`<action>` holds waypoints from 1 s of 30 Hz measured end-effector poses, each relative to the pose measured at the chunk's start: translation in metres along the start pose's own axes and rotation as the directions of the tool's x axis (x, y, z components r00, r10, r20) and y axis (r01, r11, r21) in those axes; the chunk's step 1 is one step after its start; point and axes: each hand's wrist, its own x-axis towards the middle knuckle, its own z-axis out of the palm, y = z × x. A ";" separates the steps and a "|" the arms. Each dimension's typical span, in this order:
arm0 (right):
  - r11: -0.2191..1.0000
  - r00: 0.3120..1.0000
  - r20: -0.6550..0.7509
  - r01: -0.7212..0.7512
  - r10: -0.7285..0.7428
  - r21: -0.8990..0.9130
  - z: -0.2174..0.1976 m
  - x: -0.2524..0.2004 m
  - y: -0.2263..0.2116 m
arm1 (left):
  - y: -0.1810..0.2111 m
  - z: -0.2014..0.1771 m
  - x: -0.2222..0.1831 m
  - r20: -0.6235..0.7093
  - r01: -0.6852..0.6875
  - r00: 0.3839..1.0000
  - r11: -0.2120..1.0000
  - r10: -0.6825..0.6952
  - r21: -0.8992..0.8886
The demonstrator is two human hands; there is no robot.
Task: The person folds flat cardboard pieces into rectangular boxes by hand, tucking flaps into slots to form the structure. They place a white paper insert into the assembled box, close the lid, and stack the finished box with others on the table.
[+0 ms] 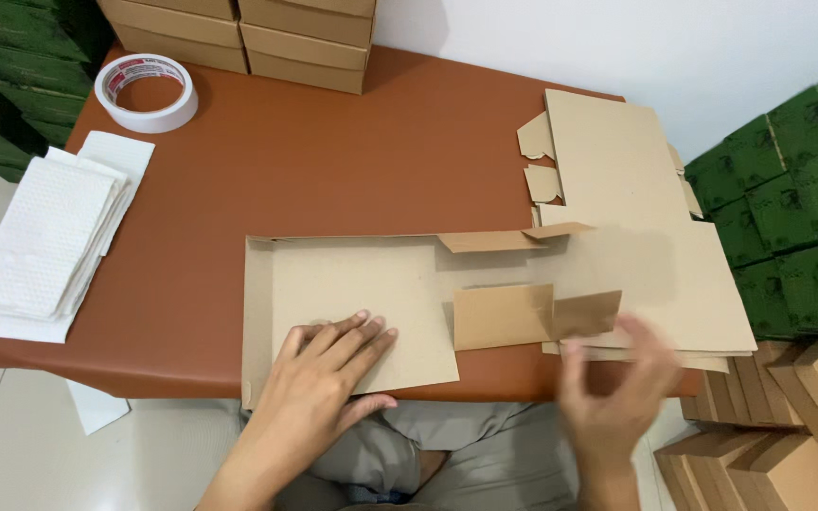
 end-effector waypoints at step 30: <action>0.857 0.771 0.554 -0.022 -0.314 0.515 0.033 0.045 -0.060 | 0.017 -0.004 0.026 -0.023 0.138 0.990 0.985 -0.141 -0.103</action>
